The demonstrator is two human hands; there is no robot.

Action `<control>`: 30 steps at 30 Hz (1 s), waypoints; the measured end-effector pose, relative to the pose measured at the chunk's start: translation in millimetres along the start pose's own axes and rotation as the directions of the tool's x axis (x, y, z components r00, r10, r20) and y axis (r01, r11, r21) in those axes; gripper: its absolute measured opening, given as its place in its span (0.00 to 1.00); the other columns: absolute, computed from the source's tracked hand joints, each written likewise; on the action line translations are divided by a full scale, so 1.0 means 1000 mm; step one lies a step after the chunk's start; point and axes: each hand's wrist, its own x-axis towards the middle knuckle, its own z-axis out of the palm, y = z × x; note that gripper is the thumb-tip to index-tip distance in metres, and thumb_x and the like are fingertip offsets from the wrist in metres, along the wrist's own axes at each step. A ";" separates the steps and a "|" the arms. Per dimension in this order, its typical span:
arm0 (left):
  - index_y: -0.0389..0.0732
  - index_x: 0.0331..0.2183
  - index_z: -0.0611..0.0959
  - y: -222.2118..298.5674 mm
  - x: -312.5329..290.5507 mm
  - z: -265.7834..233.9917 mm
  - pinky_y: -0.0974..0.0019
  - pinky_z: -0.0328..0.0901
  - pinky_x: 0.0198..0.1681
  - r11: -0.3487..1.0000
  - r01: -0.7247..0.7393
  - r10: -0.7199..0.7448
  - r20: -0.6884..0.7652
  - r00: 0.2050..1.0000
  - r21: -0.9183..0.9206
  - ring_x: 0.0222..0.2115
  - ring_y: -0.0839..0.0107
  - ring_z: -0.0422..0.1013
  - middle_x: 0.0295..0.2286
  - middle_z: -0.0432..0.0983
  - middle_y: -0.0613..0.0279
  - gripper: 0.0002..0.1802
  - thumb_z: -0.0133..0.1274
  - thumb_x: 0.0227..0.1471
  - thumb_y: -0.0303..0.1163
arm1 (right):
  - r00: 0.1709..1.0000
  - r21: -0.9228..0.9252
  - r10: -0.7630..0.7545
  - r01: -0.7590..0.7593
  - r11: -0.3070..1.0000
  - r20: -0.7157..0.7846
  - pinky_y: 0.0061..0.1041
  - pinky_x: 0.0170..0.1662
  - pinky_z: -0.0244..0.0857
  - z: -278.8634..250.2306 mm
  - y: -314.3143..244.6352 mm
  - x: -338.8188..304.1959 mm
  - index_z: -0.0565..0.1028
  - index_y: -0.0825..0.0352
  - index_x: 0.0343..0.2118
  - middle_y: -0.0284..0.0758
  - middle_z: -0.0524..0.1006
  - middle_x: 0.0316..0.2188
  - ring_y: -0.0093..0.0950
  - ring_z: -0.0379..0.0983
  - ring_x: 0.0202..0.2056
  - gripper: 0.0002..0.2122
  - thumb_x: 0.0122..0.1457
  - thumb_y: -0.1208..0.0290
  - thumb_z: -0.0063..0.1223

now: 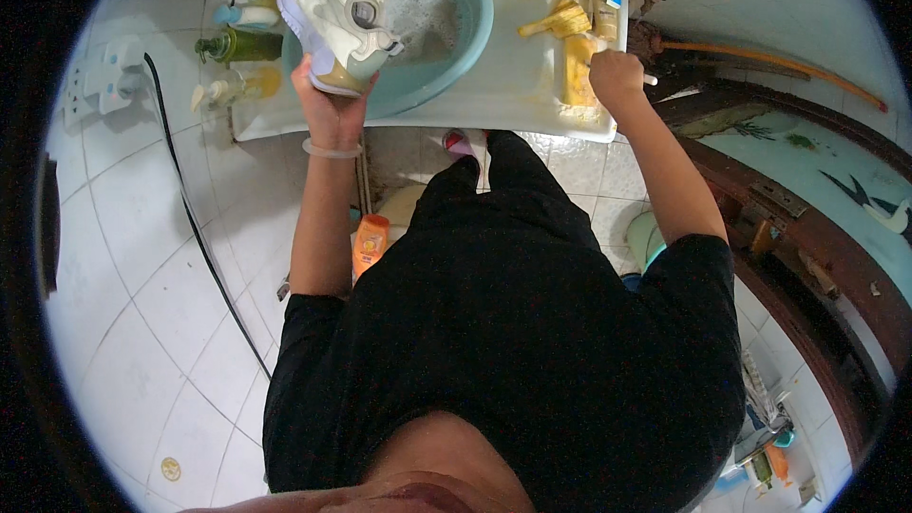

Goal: The person scrubs a white sneaker with a toothbrush in a blue basin filled with soapy water. They lift the shoe to rinse it under a running tap and continue scrubbing various parts of the shoe, including the sole and laces. Finally, the person pours out the soapy water from the basin.

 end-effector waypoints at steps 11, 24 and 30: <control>0.47 0.49 0.68 0.001 0.006 -0.003 0.54 0.64 0.38 1.000 -0.008 0.008 0.004 1.000 0.015 0.43 0.62 0.68 0.44 0.70 0.62 0.29 0.40 0.48 0.52 | 1.000 -0.051 -0.023 0.022 0.998 -0.022 0.31 0.30 0.71 -0.008 -0.005 0.014 0.79 0.65 0.26 0.39 0.79 0.26 0.34 0.78 0.29 0.09 0.51 0.71 0.45; 0.46 0.49 0.68 0.001 0.006 -0.005 0.55 0.64 0.39 0.999 -0.019 0.020 -0.023 1.000 0.037 0.43 0.62 0.68 0.44 0.69 0.62 0.30 0.41 0.48 0.52 | 0.997 -0.105 -0.071 0.074 0.992 0.038 0.32 0.30 0.71 -0.002 -0.008 0.002 0.79 0.65 0.25 0.39 0.79 0.26 0.34 0.78 0.29 0.09 0.51 0.71 0.45; 0.45 0.49 0.68 0.001 0.008 -0.004 0.55 0.64 0.39 1.000 0.001 -0.001 0.005 1.000 -0.015 0.43 0.63 0.67 0.44 0.69 0.61 0.29 0.41 0.48 0.50 | 1.000 -0.067 -0.010 0.011 0.998 0.017 0.32 0.32 0.71 -0.011 -0.003 0.011 0.79 0.63 0.26 0.37 0.78 0.26 0.33 0.78 0.31 0.09 0.52 0.70 0.45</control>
